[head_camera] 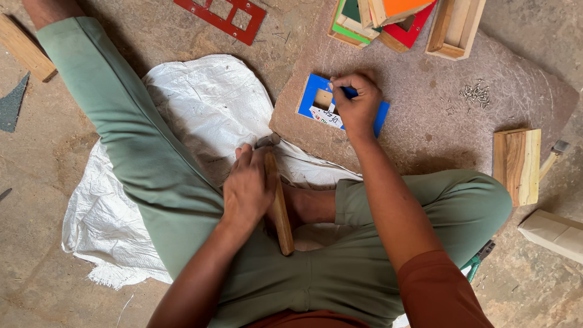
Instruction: The person sits on the floor and uses a hammer to drive nails into small, colorful wooden frames. They work on a red frame first, then switch to a blue frame, repeatedly hammering nails into the pre-drilled holes.
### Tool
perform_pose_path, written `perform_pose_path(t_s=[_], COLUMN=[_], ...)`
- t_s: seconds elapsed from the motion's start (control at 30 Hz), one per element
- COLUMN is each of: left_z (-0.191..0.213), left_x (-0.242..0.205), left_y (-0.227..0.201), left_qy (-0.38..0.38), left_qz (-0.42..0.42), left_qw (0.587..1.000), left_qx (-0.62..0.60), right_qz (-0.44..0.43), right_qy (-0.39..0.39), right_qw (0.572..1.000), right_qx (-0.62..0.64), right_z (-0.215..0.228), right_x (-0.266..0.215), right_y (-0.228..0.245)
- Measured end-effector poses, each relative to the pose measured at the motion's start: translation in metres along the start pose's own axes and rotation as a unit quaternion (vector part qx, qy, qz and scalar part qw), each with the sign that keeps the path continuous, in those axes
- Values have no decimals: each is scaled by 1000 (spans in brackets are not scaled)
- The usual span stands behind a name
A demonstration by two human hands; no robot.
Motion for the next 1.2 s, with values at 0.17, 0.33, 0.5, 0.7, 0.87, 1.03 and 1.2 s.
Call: perform_pose_path(t_s=[0.17,0.33,0.5,0.7,0.87,1.03,1.2], left_z=[-43,-66,-44,-1,2,-2,-3], left_x=[-30,-33,-38,-29,1,7,13], left_y=[-17,5,29,-12,-28,-33,-30], left_qy=[202,22,-60,-102,-96,-147,-140], left_qz=[75,-5,130,22,-11,-80,-44], left_qw=[971,997,852,875,918,966,973], left_qx=[98,-70,-503,-473,-385,-195,-177], right_qz=[-36,-91,-18,8,31,31,-34], right_qy=[8,9,1,-20,-30,-33,-6], right_qw=[997,991,998,1000,999,999,998], right_qx=[62,95,58,11,-11,-15,48], right_z=[-4,-3,-1,2,6,4,-2], right_x=[0,-1,0,-1,-1,-1,-2], right_y=[-3,-5,1,10,21,16,3])
Point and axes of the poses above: each hand's wrist, its own x-axis towards the middle knuckle, its own z-axis out of the back of the hand, y = z × x, the point moved 3 cm from there along x, towards the middle knuckle, and after that the axes turned 8 degrees about -z, right-handed, at the moved point
